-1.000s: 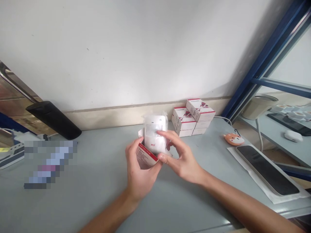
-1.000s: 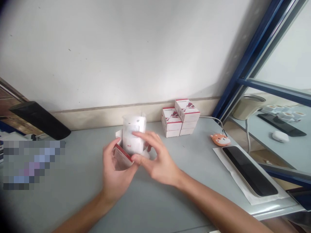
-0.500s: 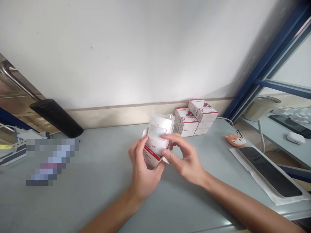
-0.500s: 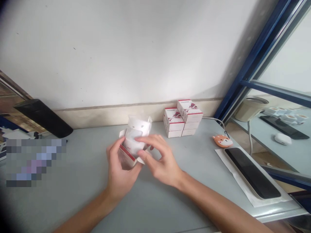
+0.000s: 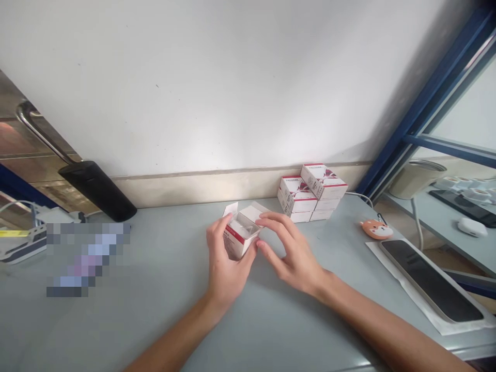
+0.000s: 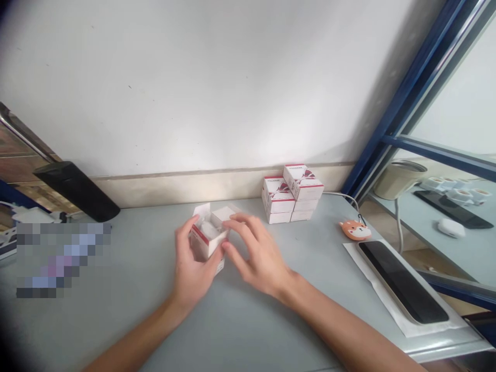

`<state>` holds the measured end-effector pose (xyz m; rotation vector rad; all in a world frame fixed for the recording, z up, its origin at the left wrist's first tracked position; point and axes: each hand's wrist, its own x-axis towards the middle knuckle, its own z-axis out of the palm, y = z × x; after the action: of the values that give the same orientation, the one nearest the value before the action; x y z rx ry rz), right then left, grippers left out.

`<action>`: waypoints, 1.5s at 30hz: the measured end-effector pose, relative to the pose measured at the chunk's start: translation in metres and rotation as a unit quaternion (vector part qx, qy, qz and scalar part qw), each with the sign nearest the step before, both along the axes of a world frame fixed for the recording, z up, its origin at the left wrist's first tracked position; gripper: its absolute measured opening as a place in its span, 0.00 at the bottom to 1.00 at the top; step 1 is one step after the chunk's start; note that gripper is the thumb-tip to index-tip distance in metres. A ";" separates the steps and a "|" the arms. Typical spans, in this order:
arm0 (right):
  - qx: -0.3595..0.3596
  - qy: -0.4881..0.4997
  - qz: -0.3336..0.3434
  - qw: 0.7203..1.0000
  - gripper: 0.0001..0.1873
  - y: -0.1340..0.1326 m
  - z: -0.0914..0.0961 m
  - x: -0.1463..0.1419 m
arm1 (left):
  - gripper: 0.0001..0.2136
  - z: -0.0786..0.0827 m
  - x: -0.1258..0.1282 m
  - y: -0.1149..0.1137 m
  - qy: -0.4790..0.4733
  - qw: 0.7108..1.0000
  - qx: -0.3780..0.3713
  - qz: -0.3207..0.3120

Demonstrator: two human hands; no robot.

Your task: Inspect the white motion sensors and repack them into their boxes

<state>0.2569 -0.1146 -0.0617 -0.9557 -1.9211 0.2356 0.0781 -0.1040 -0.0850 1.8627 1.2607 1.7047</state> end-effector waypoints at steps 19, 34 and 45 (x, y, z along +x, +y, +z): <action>-0.145 0.208 -0.016 0.967 0.13 0.003 0.010 0.009 | 0.15 0.005 -0.006 -0.005 0.122 0.989 0.048 -0.074; -0.243 0.287 0.094 0.922 0.34 0.003 0.002 0.004 | 0.27 -0.012 -0.040 0.029 0.151 0.965 0.063 -0.207; -0.122 0.166 0.086 0.975 0.13 0.004 -0.001 0.011 | 0.27 -0.003 -0.042 0.020 0.152 0.964 -0.012 -0.216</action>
<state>0.2684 -0.1108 -0.0632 -0.8444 -1.6889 0.7026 0.0364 -0.0838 -0.0878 2.2442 0.8727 1.2050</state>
